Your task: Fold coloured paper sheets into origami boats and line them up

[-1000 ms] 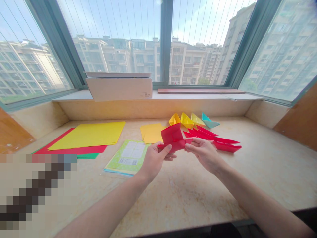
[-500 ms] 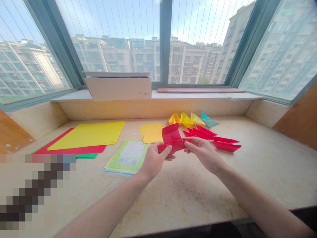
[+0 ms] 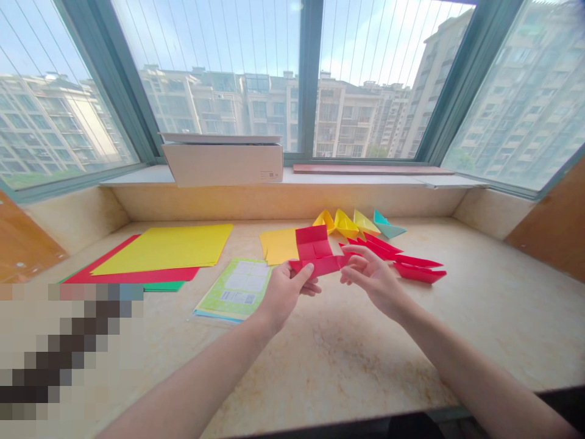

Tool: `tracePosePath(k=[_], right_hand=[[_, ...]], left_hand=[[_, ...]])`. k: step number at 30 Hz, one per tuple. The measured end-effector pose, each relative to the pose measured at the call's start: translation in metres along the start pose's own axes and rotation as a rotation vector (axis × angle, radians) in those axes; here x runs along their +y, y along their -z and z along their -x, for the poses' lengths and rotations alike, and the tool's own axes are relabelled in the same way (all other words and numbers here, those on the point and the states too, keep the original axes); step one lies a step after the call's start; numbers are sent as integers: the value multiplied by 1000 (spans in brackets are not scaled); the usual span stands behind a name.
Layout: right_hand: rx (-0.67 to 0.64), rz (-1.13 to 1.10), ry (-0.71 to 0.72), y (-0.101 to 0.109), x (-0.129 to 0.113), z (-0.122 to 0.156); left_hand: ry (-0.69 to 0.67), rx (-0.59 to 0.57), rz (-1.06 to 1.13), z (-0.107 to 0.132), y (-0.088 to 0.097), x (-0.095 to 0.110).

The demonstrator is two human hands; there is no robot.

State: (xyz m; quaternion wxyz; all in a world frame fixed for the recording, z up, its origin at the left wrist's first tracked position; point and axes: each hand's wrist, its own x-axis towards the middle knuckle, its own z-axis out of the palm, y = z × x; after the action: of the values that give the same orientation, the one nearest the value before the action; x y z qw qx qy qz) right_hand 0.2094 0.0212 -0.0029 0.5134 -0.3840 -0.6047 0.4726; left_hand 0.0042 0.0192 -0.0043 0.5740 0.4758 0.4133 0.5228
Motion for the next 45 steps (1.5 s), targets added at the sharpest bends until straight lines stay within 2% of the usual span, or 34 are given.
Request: tracePosePath(k=[7,13,16,20,24,32,45], right_hand=[[-27,57,-2,-5,10,2],[-72,19,76,-14,21,5],[-91,40,114,-16,23,5],[-88,73,136,-15,22,6],[-69,209,116,-12,22,6],[-167,316,81,-12,13,6],[-220,152,-53,-13,13,4]], left_hand=[[-11,-1,100,-1,0,2],[71,-170,112,6,-5,4],[66,-205,81,7,-6,3],[45,-184,36,5,-5,1],[39,-175,18,5,-4,0],[18,-183,-71,2,-1,-4],[-20,-140,-88,1,-5,-7]])
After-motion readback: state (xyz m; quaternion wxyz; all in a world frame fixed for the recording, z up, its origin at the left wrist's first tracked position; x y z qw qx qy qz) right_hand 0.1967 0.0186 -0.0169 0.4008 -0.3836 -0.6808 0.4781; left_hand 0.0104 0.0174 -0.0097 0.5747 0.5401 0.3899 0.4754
